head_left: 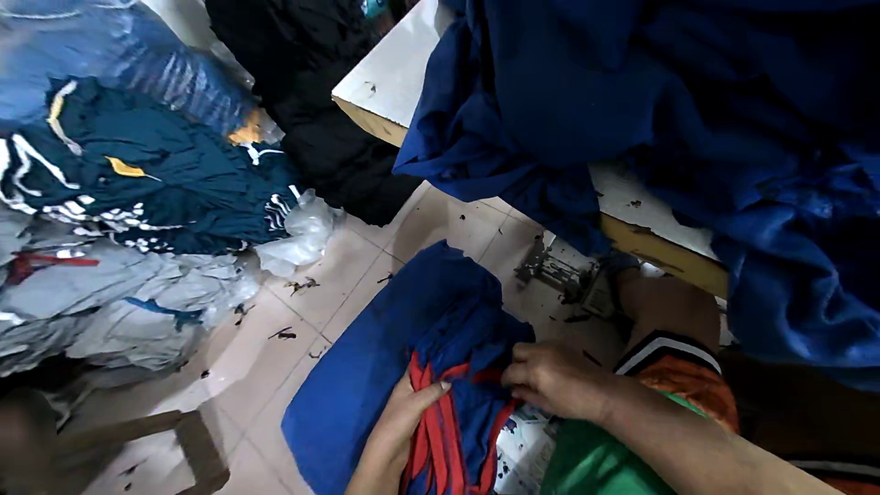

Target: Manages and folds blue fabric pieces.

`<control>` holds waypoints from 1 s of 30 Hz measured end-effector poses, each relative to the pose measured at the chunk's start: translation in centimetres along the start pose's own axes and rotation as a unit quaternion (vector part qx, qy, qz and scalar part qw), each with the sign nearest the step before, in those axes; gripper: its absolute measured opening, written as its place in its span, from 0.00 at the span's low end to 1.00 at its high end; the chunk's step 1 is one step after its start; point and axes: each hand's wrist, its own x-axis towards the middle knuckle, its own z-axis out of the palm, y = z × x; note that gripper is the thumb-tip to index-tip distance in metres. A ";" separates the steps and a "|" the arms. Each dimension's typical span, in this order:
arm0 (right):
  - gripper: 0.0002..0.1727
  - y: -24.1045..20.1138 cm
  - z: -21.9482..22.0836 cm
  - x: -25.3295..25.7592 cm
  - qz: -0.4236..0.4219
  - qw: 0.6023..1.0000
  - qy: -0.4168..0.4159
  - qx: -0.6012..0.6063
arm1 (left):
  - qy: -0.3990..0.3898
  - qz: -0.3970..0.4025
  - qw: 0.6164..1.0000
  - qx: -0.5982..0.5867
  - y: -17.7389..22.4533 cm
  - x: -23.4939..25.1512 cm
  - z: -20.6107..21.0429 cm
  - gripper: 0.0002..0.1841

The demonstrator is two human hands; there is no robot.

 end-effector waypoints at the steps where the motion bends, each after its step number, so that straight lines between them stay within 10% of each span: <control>1: 0.13 -0.2 0.1 0.1 0.004 0.999 -0.051 -0.005 | 0.001 0.001 1.000 -0.004 -0.1 0.1 0.0 0.29; 8: 0.13 -1.6 0.1 0.9 0.080 0.978 -0.187 -0.051 | 0.018 0.012 0.999 -0.024 -0.3 -0.3 0.3 0.28; 14: 0.14 -3.5 -3.4 2.1 0.112 0.989 -0.062 0.078 | 0.007 0.017 0.997 -0.077 -0.7 0.1 -0.5 0.21; 30: 0.14 -6.5 -5.1 3.1 0.047 0.991 -0.121 0.009 | 0.002 0.037 0.997 -0.066 -0.9 0.7 -1.4 0.15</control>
